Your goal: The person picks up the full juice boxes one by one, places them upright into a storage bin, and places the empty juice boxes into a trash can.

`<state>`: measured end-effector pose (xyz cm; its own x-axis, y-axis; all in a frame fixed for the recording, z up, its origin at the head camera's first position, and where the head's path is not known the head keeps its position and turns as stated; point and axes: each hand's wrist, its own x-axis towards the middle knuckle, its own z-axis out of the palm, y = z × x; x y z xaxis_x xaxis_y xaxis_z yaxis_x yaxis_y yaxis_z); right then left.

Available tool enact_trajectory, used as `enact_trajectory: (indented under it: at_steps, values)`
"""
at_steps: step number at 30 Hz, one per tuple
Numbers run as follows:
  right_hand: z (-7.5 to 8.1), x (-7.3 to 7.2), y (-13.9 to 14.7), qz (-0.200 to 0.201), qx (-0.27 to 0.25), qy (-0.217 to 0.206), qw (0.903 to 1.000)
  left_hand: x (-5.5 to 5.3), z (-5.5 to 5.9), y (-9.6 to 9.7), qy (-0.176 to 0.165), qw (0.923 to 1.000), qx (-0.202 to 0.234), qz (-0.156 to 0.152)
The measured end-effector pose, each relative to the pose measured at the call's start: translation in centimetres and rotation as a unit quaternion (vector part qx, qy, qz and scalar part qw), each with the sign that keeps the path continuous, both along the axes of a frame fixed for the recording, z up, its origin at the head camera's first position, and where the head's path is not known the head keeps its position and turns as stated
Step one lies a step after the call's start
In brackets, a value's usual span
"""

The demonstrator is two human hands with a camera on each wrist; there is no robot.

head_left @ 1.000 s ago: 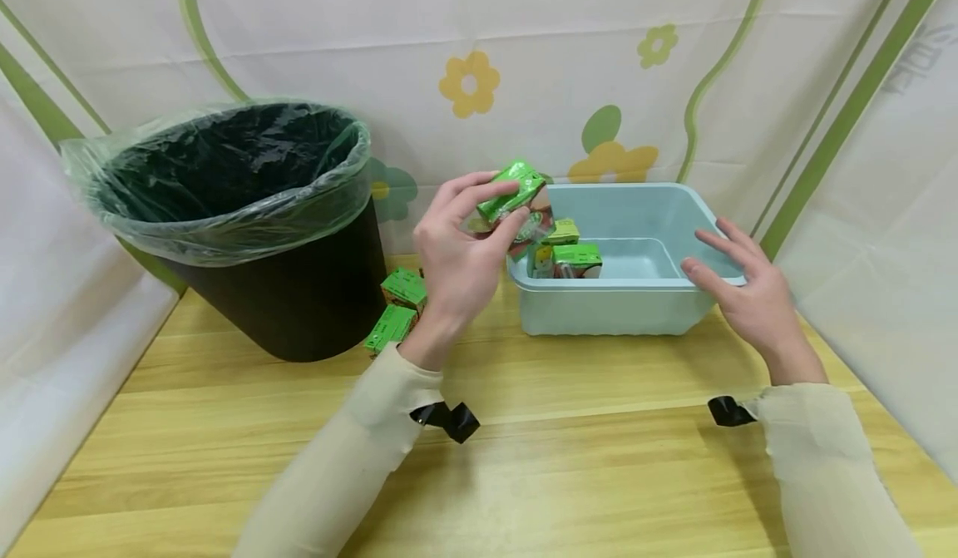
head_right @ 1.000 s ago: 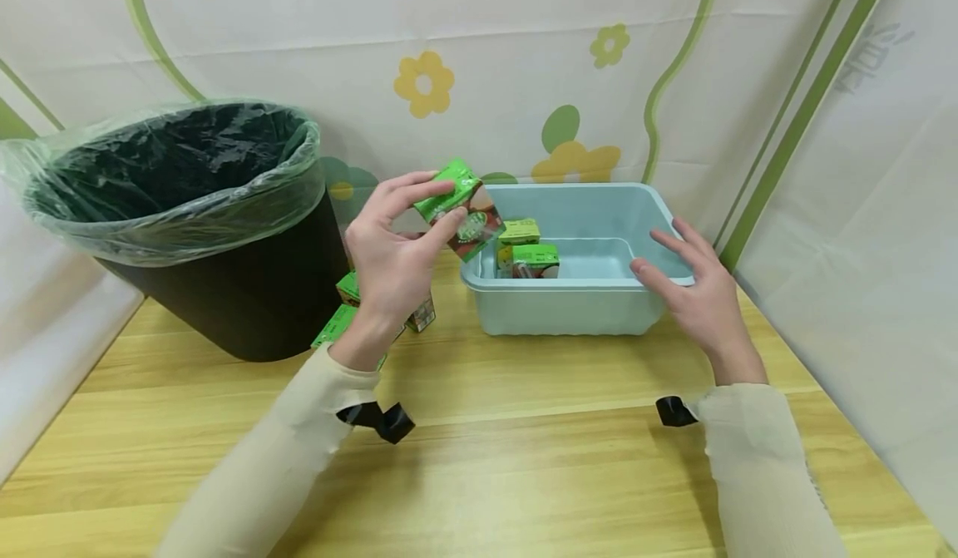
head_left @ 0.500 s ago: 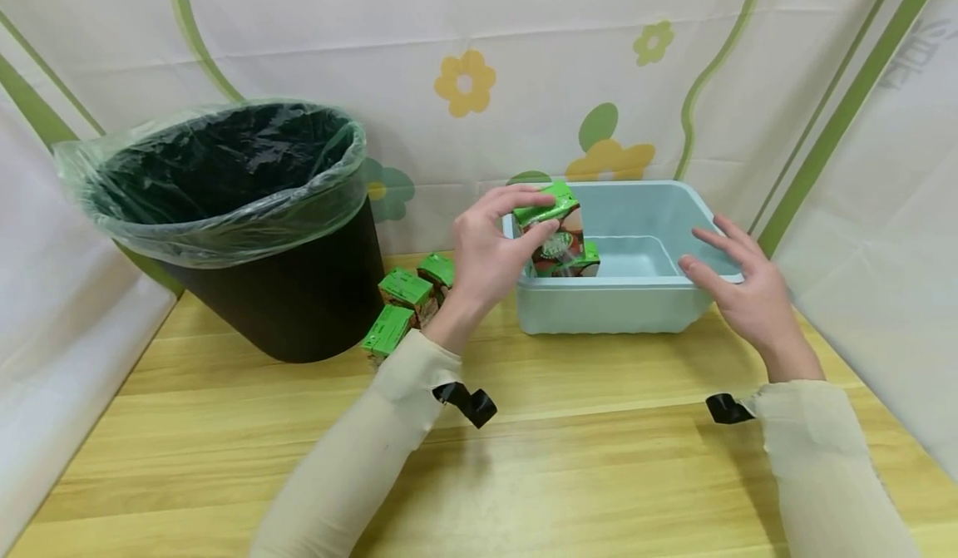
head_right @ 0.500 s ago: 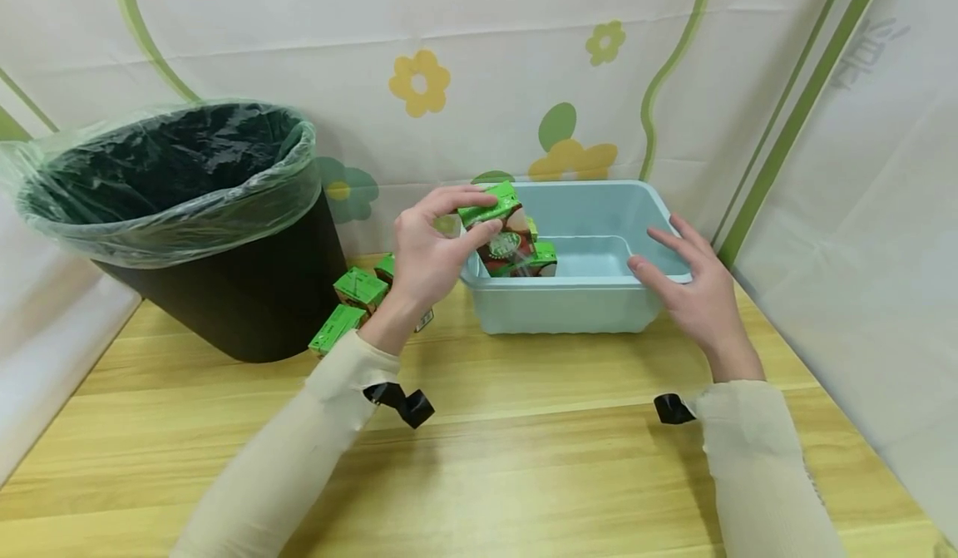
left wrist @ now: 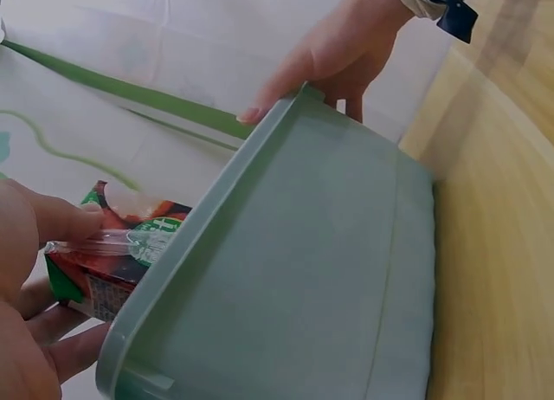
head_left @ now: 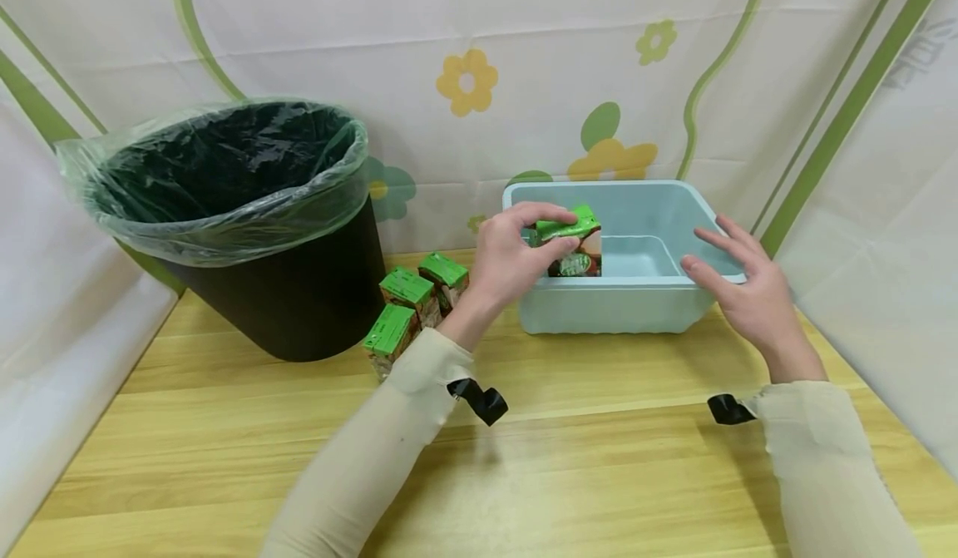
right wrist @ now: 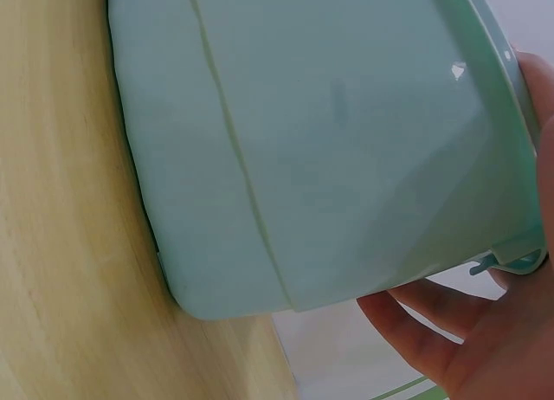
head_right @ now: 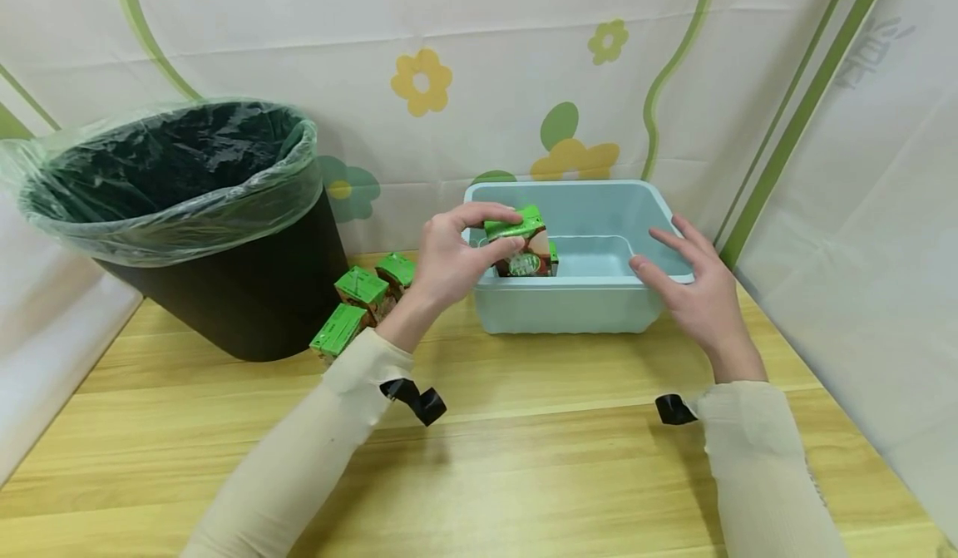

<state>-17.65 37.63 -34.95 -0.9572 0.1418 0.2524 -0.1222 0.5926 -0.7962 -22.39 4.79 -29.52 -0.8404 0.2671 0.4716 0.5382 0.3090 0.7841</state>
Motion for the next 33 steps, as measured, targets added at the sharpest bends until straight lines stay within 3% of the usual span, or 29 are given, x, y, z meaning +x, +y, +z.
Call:
enact_trajectory:
  at_steps: [11,19,33]
  values:
    - [0.0,0.0,-0.1,0.001,0.0,-0.003,1.0,-0.7,-0.9,1.0,-0.033,0.9963,-0.078,-0.014]
    - [0.1,0.0,0.0,-0.001,0.004,-0.001,1.0,-1.3,-1.2,1.4,-0.007,0.9848,-0.171,-0.03]
    - [0.0,-0.1,0.1,0.0,0.004,-0.003,1.0,-1.3,-0.9,1.7,-0.026,0.9809,-0.192,-0.016]
